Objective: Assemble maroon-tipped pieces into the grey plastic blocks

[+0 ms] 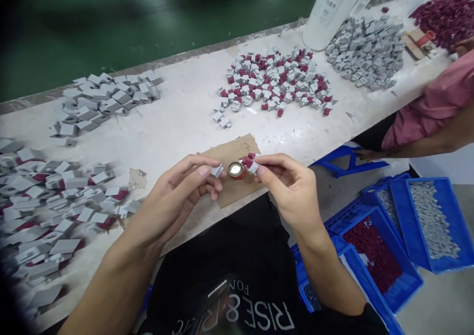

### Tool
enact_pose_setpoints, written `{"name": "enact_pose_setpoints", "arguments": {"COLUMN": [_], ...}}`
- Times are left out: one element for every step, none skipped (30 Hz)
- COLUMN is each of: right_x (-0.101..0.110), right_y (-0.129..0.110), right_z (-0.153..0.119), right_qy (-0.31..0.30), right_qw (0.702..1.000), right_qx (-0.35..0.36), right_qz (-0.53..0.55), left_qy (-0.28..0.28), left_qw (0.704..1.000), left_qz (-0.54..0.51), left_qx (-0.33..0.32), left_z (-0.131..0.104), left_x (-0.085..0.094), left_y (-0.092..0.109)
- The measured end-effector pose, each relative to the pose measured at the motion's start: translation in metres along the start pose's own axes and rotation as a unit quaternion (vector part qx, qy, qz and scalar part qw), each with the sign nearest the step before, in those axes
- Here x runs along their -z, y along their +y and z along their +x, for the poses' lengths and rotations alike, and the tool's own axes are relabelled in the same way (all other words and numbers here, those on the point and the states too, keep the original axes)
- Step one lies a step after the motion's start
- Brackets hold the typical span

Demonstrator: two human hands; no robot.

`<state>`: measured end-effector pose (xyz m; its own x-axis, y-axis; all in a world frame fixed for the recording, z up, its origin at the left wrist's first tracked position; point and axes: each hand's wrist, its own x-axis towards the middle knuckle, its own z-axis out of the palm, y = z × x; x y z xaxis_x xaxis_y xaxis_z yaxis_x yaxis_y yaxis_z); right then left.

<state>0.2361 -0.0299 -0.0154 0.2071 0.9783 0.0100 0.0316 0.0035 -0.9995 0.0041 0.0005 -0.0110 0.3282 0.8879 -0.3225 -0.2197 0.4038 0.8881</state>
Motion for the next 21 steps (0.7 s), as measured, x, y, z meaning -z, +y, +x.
{"name": "enact_pose_setpoints", "arguments": {"right_x": [0.001,0.001,0.002,0.002,0.002,0.001,0.001,0.001,0.000,0.000,0.000,0.000,-0.001,-0.001,-0.001,-0.002,-0.002,-0.003,-0.003,-0.003,-0.004], "right_y": [0.001,0.001,0.001,0.000,0.000,-0.001,-0.002,-0.002,-0.003,-0.003,-0.004,-0.004,-0.004,-0.004,-0.004,-0.004,-0.004,-0.003,-0.003,-0.002,-0.002], "right_z": [0.000,0.001,0.001,0.002,0.003,0.003,0.004,0.005,0.005,0.006,0.006,0.005,0.005,0.004,0.003,0.002,0.000,-0.001,-0.002,-0.002,-0.003], "right_qy": [-0.002,-0.005,-0.008,-0.011,-0.014,-0.017,-0.020,-0.023,-0.024,-0.026,-0.027,-0.028,-0.028,-0.027,-0.026,-0.023,-0.019,-0.014,-0.009,-0.005,-0.001], "right_qw": [1.000,1.000,0.999,0.998,0.997,0.996,0.995,0.993,0.991,0.989,0.987,0.986,0.987,0.989,0.991,0.993,0.994,0.995,0.996,0.997,0.998], "right_qx": [-0.006,-0.015,-0.026,-0.037,-0.047,-0.056,-0.065,-0.074,-0.083,-0.092,-0.097,-0.098,-0.093,-0.083,-0.071,-0.059,-0.048,-0.039,-0.033,-0.028,-0.023], "right_qz": [0.013,0.024,0.034,0.043,0.052,0.063,0.075,0.089,0.104,0.116,0.125,0.129,0.128,0.122,0.113,0.104,0.096,0.088,0.079,0.070,0.060], "left_qy": [0.005,0.010,0.013,0.013,0.011,0.007,0.004,0.002,0.001,0.000,-0.003,-0.005,-0.009,-0.013,-0.018,-0.021,-0.023,-0.024,-0.023,-0.021,-0.020], "left_qw": [1.000,1.000,0.999,0.999,0.999,0.999,0.998,0.998,0.998,0.998,0.997,0.997,0.996,0.995,0.995,0.994,0.994,0.994,0.995,0.995,0.995], "left_qz": [-0.004,-0.009,-0.015,-0.023,-0.030,-0.037,-0.044,-0.048,-0.052,-0.057,-0.063,-0.069,-0.075,-0.080,-0.084,-0.087,-0.088,-0.087,-0.085,-0.082,-0.078], "left_qx": [-0.008,-0.021,-0.034,-0.041,-0.042,-0.039,-0.034,-0.031,-0.029,-0.032,-0.037,-0.043,-0.049,-0.055,-0.058,-0.060,-0.059,-0.058,-0.057,-0.056,-0.056], "left_z": [0.001,0.002,0.004,0.005,0.006,0.007,0.007,0.008,0.008,0.009,0.009,0.010,0.011,0.011,0.011,0.011,0.011,0.011,0.011,0.011,0.011], "left_x": [-0.001,-0.002,-0.004,-0.006,-0.009,-0.011,-0.014,-0.017,-0.020,-0.023,-0.025,-0.028,-0.030,-0.031,-0.032,-0.033,-0.034,-0.034,-0.034,-0.034,-0.033], "left_y": [-0.001,-0.002,-0.002,-0.003,-0.003,-0.002,-0.002,-0.001,-0.001,0.000,0.000,0.001,0.001,0.001,0.002,0.002,0.002,0.001,0.001,0.000,-0.001]}}
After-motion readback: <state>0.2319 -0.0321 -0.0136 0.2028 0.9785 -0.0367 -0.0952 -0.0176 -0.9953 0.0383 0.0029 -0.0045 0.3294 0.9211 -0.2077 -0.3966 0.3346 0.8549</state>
